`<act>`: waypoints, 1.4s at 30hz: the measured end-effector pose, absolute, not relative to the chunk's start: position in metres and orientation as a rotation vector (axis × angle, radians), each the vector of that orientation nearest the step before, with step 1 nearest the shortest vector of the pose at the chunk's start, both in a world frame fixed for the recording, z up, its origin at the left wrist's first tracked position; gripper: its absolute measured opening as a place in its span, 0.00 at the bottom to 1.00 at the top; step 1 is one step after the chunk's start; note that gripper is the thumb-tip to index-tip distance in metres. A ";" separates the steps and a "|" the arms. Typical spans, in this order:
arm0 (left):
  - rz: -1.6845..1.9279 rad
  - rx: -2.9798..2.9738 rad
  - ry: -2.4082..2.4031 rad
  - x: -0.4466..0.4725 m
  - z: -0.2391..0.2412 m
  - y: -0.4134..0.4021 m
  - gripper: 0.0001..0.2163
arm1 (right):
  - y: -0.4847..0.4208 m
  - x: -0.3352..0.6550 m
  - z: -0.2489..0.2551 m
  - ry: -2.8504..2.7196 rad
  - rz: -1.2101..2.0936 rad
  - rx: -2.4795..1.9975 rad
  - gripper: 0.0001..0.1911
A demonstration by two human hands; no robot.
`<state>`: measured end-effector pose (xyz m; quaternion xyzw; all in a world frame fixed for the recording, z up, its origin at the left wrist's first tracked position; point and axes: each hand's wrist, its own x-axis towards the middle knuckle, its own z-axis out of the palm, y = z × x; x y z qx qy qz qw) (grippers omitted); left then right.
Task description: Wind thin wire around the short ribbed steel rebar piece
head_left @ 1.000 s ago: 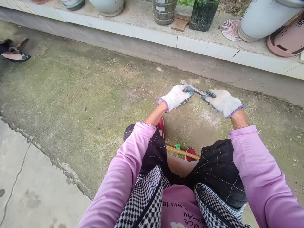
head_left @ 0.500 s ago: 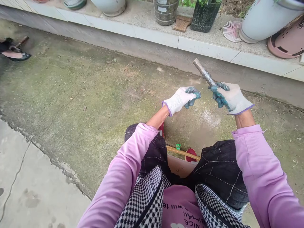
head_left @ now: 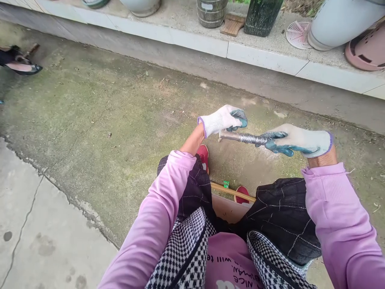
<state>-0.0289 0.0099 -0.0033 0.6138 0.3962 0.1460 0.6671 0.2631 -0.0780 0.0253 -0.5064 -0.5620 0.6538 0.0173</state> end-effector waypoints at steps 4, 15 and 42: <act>0.245 1.499 0.988 -0.029 -0.001 0.003 0.11 | -0.074 0.253 0.005 -1.959 1.717 -1.962 0.28; 0.360 1.371 1.087 -0.012 0.001 -0.010 0.07 | -0.054 0.252 0.000 -1.920 0.932 -2.235 0.13; 0.467 1.554 1.046 -0.026 -0.023 0.010 0.04 | -0.079 0.240 0.016 -1.907 1.928 -1.761 0.27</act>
